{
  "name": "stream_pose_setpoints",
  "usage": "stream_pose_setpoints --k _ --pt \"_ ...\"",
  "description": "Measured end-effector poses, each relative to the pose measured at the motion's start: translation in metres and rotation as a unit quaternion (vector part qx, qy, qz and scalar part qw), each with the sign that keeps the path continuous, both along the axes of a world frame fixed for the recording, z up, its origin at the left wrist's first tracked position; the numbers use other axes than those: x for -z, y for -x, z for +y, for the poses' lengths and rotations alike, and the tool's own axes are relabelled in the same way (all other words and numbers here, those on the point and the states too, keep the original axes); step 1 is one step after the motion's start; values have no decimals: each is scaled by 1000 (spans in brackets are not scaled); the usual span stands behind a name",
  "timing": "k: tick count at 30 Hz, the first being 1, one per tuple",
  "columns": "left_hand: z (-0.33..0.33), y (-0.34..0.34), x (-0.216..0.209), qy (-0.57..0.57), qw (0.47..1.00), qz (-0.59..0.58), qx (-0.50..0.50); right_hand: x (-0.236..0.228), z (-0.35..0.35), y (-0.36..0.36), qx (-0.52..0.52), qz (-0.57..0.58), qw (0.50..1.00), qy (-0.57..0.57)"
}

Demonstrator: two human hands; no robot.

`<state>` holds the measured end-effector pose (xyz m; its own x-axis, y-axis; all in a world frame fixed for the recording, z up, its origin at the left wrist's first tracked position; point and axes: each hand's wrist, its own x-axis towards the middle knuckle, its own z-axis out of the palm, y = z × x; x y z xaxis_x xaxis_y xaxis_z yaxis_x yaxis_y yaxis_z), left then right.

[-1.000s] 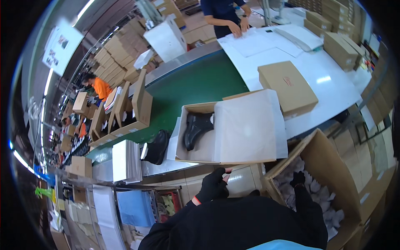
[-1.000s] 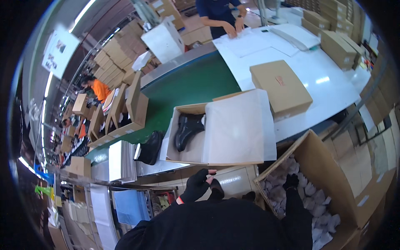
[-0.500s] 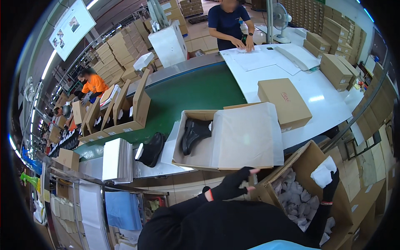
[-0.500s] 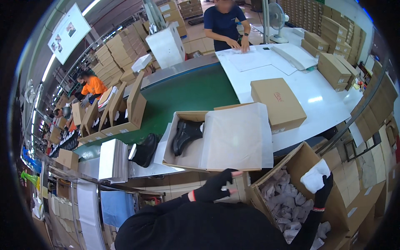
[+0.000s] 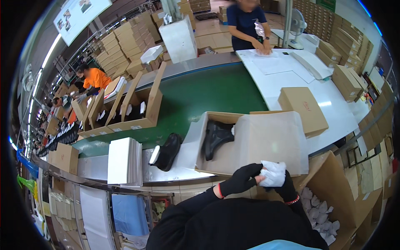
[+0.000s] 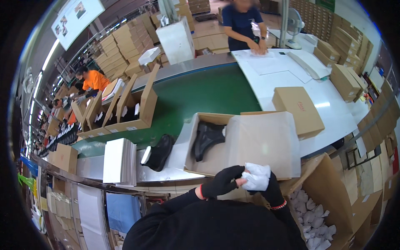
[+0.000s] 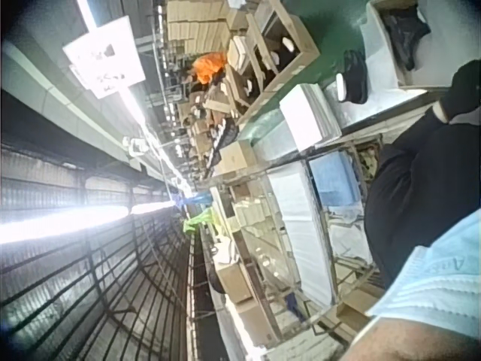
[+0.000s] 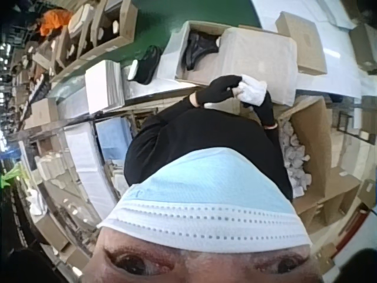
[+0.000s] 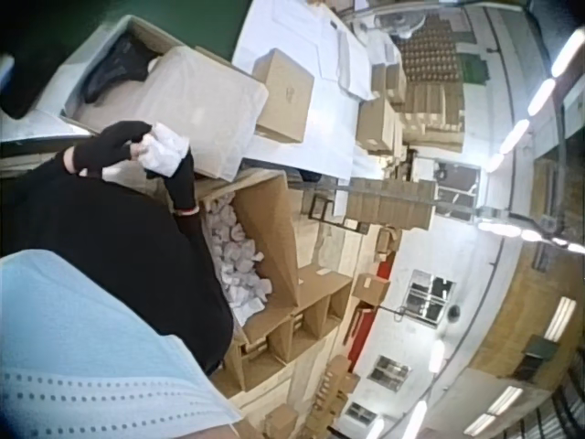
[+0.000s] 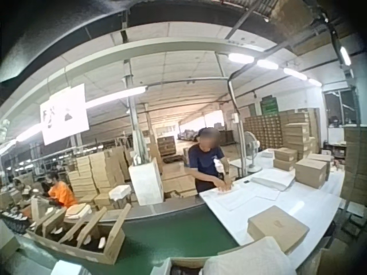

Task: The person places white tissue paper into a cardboard shoe box, inserts a pair of black shoes, adds crumpled paper fillers, and closes the box. This sequence is repeated multiple times on a green conveyor belt in a warehouse setting.

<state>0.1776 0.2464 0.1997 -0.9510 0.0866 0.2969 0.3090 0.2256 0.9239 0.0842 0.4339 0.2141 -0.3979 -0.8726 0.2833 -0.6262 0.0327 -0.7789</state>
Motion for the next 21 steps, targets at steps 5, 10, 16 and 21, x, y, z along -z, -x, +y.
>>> stream_pose_setpoints --k 5,10,16,21 --pt "-89 -32 4 -4 998 -24 -57 28 -89 -22 26 -699 699 151" --pt "-144 -45 24 121 945 85 -291 27 -169 -44 23 -467 884 11" --pt "-197 -52 39 330 906 239 -113 122 -198 -48 55 -214 975 5" --pt "-220 -44 51 415 902 85 -84 107 -219 -32 -6 -101 979 -175"
